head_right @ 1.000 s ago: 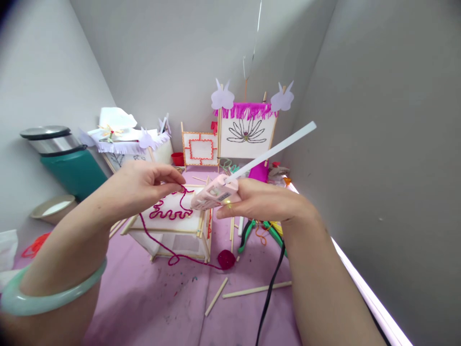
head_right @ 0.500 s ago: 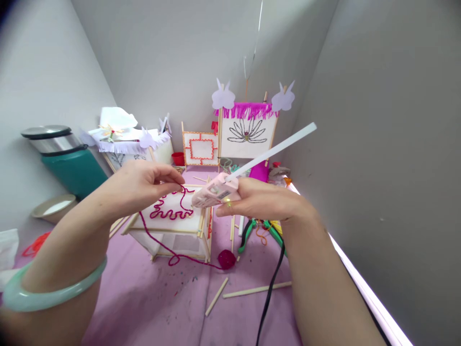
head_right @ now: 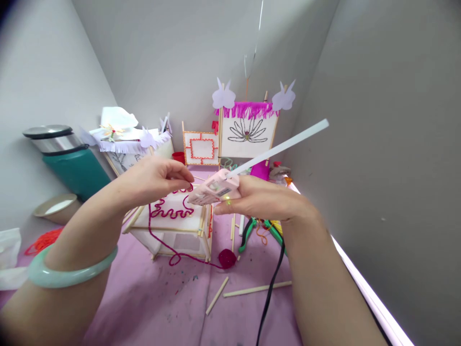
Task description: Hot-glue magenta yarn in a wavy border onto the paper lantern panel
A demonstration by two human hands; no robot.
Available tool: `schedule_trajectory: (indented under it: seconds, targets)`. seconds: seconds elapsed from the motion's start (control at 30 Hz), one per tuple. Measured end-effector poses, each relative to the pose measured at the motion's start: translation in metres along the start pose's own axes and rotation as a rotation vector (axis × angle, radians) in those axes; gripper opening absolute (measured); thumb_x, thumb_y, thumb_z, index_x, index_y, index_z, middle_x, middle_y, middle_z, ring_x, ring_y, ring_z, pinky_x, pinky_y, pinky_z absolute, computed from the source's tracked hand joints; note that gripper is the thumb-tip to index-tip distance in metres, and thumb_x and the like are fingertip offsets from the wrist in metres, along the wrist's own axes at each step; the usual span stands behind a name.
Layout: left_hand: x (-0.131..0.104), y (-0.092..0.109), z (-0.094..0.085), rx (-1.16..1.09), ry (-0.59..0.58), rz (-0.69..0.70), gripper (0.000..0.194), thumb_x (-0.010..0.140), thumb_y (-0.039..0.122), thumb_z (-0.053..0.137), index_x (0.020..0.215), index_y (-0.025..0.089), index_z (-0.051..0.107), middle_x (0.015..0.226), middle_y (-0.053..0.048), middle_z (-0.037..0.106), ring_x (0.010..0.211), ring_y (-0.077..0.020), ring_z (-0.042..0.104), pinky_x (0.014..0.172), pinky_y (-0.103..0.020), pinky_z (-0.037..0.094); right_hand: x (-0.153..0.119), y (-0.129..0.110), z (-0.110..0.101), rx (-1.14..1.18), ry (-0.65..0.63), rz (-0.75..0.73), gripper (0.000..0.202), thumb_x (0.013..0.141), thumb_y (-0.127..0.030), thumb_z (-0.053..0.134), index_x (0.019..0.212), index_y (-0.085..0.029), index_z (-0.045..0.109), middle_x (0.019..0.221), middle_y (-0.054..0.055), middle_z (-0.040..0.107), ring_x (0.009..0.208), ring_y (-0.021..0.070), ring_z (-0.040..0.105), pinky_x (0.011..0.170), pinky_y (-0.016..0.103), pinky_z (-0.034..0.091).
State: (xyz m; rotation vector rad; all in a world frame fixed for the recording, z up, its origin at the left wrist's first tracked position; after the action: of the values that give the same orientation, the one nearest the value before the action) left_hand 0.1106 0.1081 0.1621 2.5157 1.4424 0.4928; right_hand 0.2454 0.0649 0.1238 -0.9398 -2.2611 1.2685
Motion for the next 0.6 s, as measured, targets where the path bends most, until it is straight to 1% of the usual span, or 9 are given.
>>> schedule_trajectory:
  seconds: [0.1,0.23,0.33,0.47,0.6]
  targets:
    - [0.003,0.001,0.004,-0.04,-0.048,0.022,0.023,0.074,0.022,0.057,0.09,0.02,0.074,0.084,-0.001,0.074,0.072,-0.0141,0.064,0.063,-0.023,0.046,0.001,-0.003,0.002,0.034,-0.004,-0.006,0.043,0.087,-0.032,0.062,0.13,-0.031,0.056,0.139,-0.003,0.054,0.131,0.0211,0.046,0.109,0.035,0.038]
    - [0.008,0.0,0.009,-0.082,-0.096,0.055,0.023,0.074,0.024,0.057,0.089,0.02,0.073,0.08,-0.001,0.073,0.068,-0.0129,0.062,0.059,-0.022,0.044,0.001,-0.004,0.003,0.06,0.011,-0.008,0.042,0.086,-0.032,0.065,0.127,-0.032,0.059,0.134,-0.003,0.059,0.126,0.0207,0.051,0.107,0.035,0.041]
    - [0.012,0.0,0.014,-0.095,-0.14,0.065,0.023,0.074,0.025,0.055,0.09,0.02,0.072,0.079,-0.001,0.072,0.066,-0.0131,0.061,0.055,-0.022,0.042,0.002,-0.004,0.004,0.05,0.015,-0.015,0.042,0.086,-0.027,0.064,0.128,-0.034,0.058,0.133,-0.004,0.06,0.125,0.0189,0.051,0.105,0.033,0.043]
    - [0.016,0.003,0.019,-0.144,-0.193,0.065,0.023,0.072,0.023,0.056,0.089,0.019,0.072,0.081,-0.002,0.072,0.07,-0.0146,0.062,0.057,-0.023,0.042,0.004,-0.007,0.008,0.041,-0.021,-0.055,0.047,0.087,-0.022,0.062,0.132,-0.033,0.055,0.136,-0.003,0.057,0.127,0.0195,0.049,0.106,0.034,0.042]
    - [0.016,0.005,0.019,-0.153,-0.198,0.061,0.024,0.072,0.023,0.056,0.09,0.019,0.071,0.083,-0.002,0.072,0.071,-0.0144,0.062,0.059,-0.023,0.043,0.004,-0.009,0.009,0.055,-0.027,-0.059,0.048,0.088,-0.021,0.061,0.133,-0.032,0.054,0.137,-0.003,0.056,0.128,0.0187,0.049,0.105,0.032,0.042]
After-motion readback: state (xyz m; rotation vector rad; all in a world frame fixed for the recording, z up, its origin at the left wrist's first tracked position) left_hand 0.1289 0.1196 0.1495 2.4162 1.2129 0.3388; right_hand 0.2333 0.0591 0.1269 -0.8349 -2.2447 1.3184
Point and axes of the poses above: each hand's wrist, its own x-axis towards the middle knuckle, its own z-axis out of the palm, y = z × x, the point moved 8 cm from there along x, towards the middle knuckle
